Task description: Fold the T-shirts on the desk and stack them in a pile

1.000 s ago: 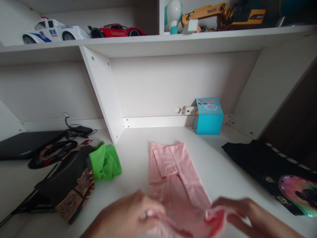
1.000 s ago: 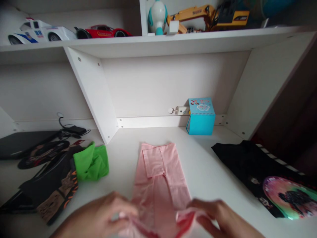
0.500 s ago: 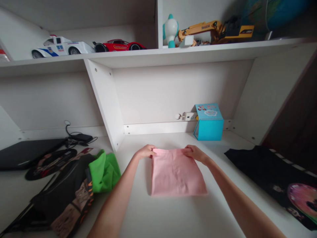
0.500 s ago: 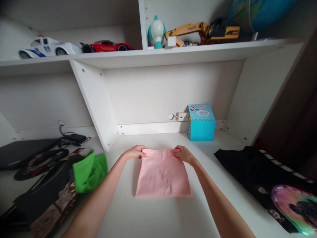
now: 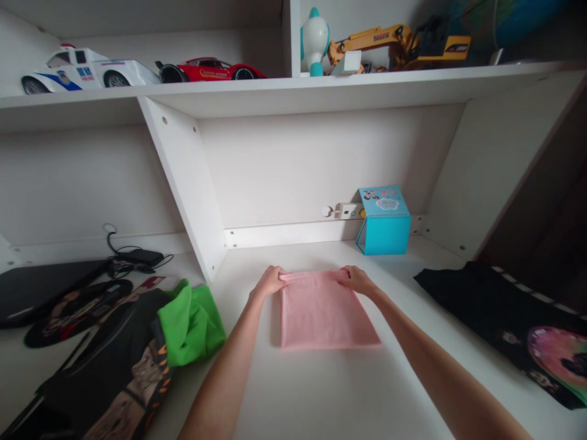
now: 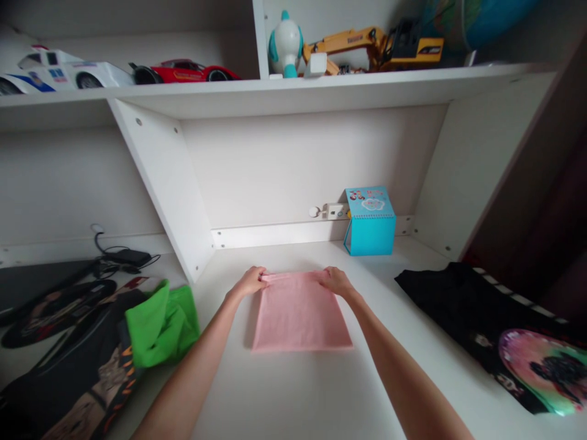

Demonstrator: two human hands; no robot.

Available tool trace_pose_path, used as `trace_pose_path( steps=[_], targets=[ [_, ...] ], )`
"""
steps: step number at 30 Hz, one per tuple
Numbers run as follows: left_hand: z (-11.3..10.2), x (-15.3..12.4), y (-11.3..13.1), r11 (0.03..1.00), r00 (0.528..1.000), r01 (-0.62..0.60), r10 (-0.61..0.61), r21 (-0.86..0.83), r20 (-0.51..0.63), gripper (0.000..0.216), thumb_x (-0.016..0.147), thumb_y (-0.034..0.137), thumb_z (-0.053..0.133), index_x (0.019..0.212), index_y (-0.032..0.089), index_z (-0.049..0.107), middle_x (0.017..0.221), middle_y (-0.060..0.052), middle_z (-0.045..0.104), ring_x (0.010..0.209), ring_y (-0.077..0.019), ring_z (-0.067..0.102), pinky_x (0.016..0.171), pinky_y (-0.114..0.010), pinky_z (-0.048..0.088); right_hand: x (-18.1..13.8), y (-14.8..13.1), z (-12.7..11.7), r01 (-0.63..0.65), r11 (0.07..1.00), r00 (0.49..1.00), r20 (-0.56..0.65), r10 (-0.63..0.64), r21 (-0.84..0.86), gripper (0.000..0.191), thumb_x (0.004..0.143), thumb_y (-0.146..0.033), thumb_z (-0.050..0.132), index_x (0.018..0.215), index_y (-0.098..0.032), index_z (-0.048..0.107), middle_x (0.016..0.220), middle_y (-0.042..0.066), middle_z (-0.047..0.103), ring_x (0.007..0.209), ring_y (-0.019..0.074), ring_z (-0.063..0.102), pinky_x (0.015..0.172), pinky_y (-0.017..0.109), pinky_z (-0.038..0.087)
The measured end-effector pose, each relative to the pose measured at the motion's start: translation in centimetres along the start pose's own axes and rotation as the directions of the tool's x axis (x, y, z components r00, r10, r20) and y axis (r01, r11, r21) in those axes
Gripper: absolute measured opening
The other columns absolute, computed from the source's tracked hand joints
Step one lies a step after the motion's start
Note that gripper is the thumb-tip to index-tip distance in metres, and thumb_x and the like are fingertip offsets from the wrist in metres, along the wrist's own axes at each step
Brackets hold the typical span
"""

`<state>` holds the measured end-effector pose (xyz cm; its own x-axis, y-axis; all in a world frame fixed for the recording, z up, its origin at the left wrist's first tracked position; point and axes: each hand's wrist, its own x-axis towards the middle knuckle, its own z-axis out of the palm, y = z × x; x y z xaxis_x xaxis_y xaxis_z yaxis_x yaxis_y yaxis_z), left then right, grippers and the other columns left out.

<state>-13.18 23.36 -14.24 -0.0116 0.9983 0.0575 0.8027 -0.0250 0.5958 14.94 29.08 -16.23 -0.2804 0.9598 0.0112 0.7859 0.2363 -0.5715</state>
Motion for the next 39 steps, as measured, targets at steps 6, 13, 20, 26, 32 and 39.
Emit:
trace_pose_path(
  steps=[6,13,20,26,32,39],
  targets=[
    [-1.2,-0.5,1.6,0.993,0.995,-0.103,0.104,0.054,-0.009,0.017,0.064,0.008,0.054,0.077,0.017,0.060,0.070,0.000,0.059,0.071,-0.0151,0.055,0.065,-0.022,0.039,-1.4,-1.8,-2.0,0.002,0.994,0.996,-0.084,0.007,0.112,0.023,0.087,-0.034,0.054,0.096,-0.013,0.058,0.088,0.001,0.060,0.073,0.0115,0.058,0.064,0.028,0.050],
    [-6.6,-2.8,7.3,0.832,0.873,-0.456,0.347,-0.316,-0.343,0.023,0.074,0.019,0.052,0.097,0.018,0.048,0.087,0.000,0.061,0.081,-0.0130,0.058,0.074,-0.021,0.042,-9.5,-6.8,-11.1,0.377,0.912,0.822,-0.513,-0.248,0.163,0.020,0.082,-0.034,0.052,0.092,-0.019,0.045,0.087,0.003,0.058,0.079,0.0138,0.056,0.072,0.024,0.045],
    [-6.2,-3.1,5.8,0.946,0.946,-0.297,0.310,-0.131,0.095,0.031,0.064,0.015,0.059,0.095,0.020,0.060,0.092,-0.002,0.066,0.087,-0.0175,0.061,0.079,-0.025,0.044,-20.6,-9.4,-9.0,0.552,0.831,0.832,-0.017,-0.554,-0.073,0.033,0.081,-0.034,0.057,0.111,-0.023,0.053,0.110,0.006,0.061,0.094,0.0172,0.060,0.079,0.026,0.048],
    [-4.5,-4.3,7.6,0.977,0.914,-0.209,0.177,0.048,0.364,0.047,0.060,0.014,0.062,0.106,0.024,0.064,0.109,-0.004,0.065,0.094,-0.0225,0.061,0.076,-0.025,0.045,-17.7,-4.6,-6.0,0.460,0.887,0.881,0.142,-0.451,-0.036,0.036,0.086,-0.032,0.047,0.121,-0.026,0.055,0.124,0.003,0.057,0.117,0.0192,0.049,0.100,0.035,0.039],
    [-3.5,-6.7,11.4,0.910,0.774,-0.410,0.381,-0.058,0.505,0.048,0.067,0.019,0.063,0.114,0.026,0.061,0.115,-0.001,0.063,0.098,-0.0196,0.060,0.083,-0.025,0.044,-15.6,0.3,-1.7,0.407,0.899,0.913,0.042,-0.406,-0.161,0.040,0.085,-0.029,0.045,0.122,-0.018,0.055,0.128,0.009,0.053,0.119,0.0235,0.048,0.101,0.042,0.038],
    [-3.1,-7.1,11.0,0.904,0.859,-0.330,0.169,0.272,0.483,0.040,0.072,0.026,0.055,0.111,0.026,0.063,0.111,-0.004,0.065,0.094,-0.0231,0.062,0.077,-0.027,0.045,-21.1,-3.0,1.5,0.228,0.886,0.925,-0.195,-0.327,-0.403,0.030,0.084,-0.027,0.045,0.106,-0.018,0.064,0.105,0.013,0.063,0.094,0.0285,0.060,0.074,0.041,0.054]
  ],
)
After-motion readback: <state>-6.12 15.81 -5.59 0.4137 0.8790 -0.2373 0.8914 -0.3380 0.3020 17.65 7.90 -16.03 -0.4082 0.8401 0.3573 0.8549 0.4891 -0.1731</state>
